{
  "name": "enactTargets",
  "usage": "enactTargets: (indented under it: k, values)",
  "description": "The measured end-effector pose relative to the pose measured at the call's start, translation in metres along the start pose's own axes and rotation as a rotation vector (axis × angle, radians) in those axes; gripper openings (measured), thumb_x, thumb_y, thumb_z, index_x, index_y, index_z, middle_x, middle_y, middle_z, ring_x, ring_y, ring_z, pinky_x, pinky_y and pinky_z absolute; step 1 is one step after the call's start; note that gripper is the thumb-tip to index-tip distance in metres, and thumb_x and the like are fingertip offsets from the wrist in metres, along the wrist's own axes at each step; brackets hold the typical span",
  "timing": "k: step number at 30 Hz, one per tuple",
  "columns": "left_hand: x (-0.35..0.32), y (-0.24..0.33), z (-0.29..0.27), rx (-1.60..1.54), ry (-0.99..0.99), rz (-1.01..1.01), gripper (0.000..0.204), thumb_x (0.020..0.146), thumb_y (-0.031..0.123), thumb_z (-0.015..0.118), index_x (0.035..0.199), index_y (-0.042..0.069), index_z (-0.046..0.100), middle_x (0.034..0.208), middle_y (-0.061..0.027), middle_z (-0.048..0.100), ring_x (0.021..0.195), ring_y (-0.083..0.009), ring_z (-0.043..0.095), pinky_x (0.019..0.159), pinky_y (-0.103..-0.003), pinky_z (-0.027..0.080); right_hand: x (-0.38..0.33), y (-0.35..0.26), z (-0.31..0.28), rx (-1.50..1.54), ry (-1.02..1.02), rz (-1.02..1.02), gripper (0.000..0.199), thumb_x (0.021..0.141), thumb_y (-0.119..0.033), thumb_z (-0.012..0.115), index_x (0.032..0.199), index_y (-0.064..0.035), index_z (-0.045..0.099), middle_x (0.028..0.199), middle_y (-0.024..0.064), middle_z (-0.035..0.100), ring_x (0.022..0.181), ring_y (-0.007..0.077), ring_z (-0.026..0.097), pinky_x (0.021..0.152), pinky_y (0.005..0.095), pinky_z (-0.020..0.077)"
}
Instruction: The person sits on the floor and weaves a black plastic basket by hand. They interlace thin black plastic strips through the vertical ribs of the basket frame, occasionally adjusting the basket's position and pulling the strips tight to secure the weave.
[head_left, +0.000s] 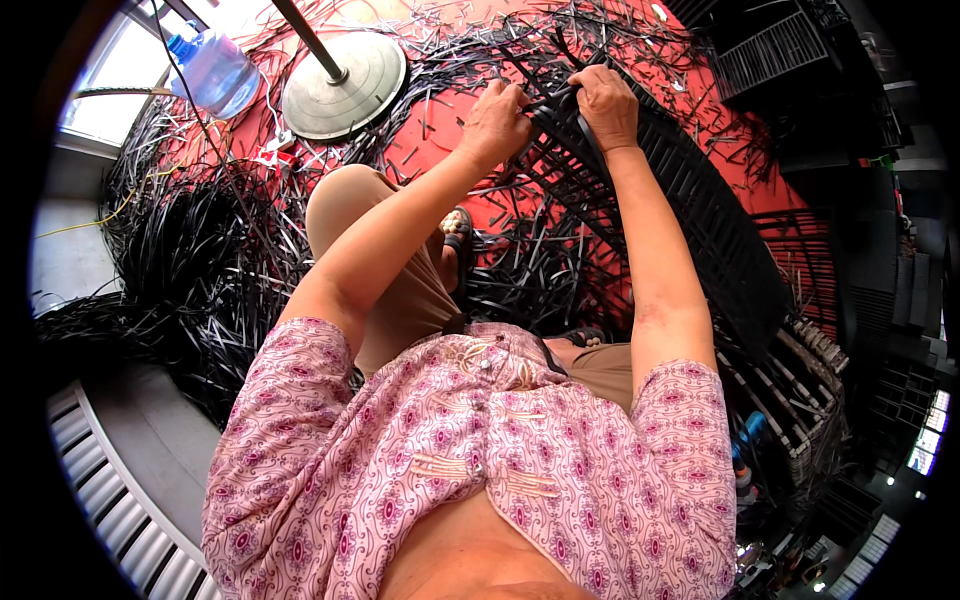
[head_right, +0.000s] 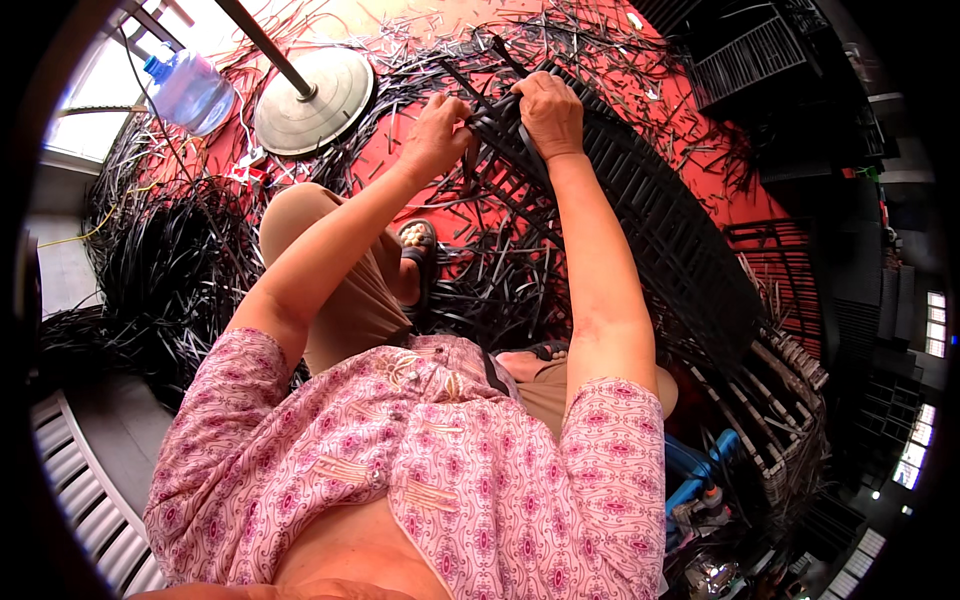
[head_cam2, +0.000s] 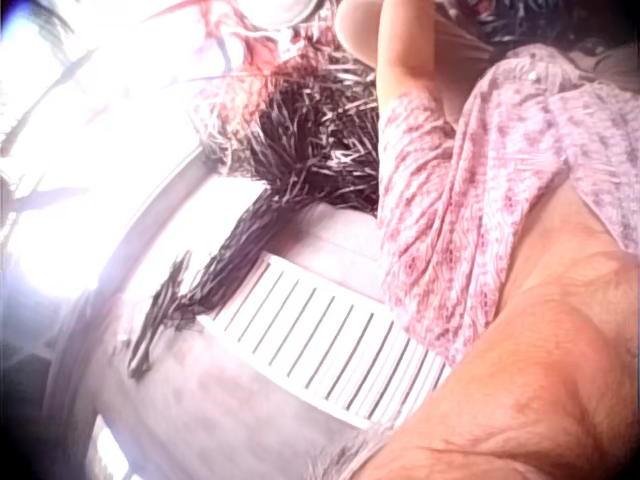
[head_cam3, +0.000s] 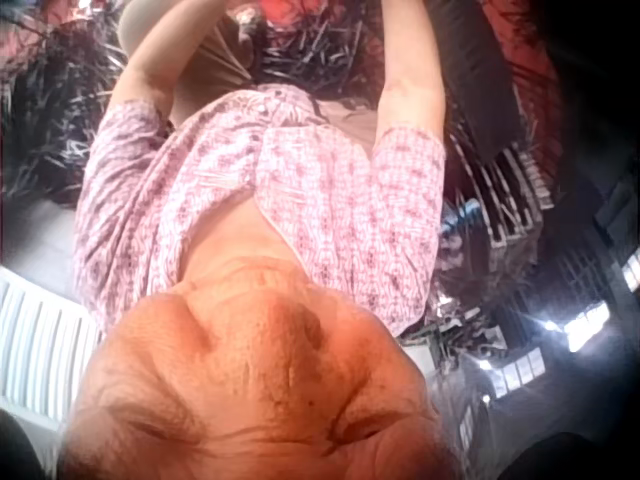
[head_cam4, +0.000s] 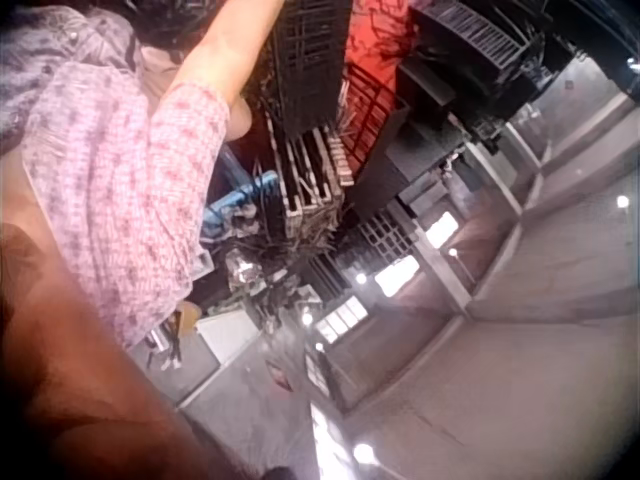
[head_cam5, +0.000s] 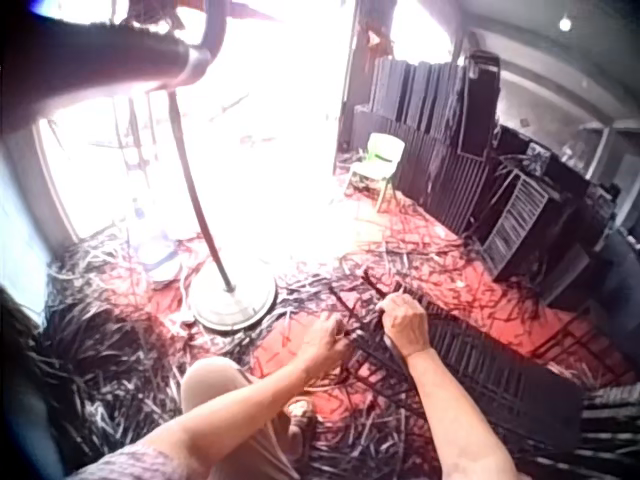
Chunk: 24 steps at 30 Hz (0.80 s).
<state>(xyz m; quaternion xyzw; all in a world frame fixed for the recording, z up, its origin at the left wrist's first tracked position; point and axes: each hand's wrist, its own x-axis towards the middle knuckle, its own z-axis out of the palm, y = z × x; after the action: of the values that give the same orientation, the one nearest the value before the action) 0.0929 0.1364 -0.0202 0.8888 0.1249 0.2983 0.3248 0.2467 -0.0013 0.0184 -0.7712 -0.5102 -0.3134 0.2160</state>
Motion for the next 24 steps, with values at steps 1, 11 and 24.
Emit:
enactTargets:
  k: [1, 11, 24]
  values:
    - [0.005, -0.005, 0.000, -0.091, -0.091, -0.064, 0.023, 0.078, 0.011, 0.063, 0.099, 0.003, 0.059, 0.094, -0.0140, 0.059, 0.094, -0.0339, 0.059, 0.083, -0.041, 0.048, 0.000, 0.001, -0.001, 0.008, 0.002, 0.006, 0.011, 0.079, -0.007, 0.065, 0.082, -0.0170, 0.068, 0.085, 0.0010, 0.062, 0.085, 0.0226, 0.064, 0.078, 0.0367, 0.0537]
    - [0.017, -0.041, -0.002, -0.799, -0.498, -0.230, 0.021, 0.084, 0.009, 0.076, 0.096, 0.006, 0.060, 0.088, 0.0047, 0.057, 0.081, -0.0086, 0.052, 0.076, -0.025, 0.044, 0.002, 0.002, 0.002, 0.043, -0.034, 0.031, 0.011, 0.078, -0.007, 0.066, 0.082, -0.0170, 0.068, 0.085, -0.0002, 0.063, 0.088, 0.0229, 0.063, 0.080, 0.0369, 0.0527]
    - [0.013, -0.022, 0.003, -0.969, -0.354, -0.416, 0.022, 0.078, 0.008, 0.083, 0.091, 0.007, 0.065, 0.085, 0.0034, 0.064, 0.082, -0.0085, 0.058, 0.080, -0.026, 0.046, 0.003, 0.007, 0.007, 0.103, -0.041, 0.072, 0.013, 0.078, -0.005, 0.065, 0.081, -0.0171, 0.068, 0.087, -0.0006, 0.062, 0.089, 0.0226, 0.062, 0.082, 0.0370, 0.0531]
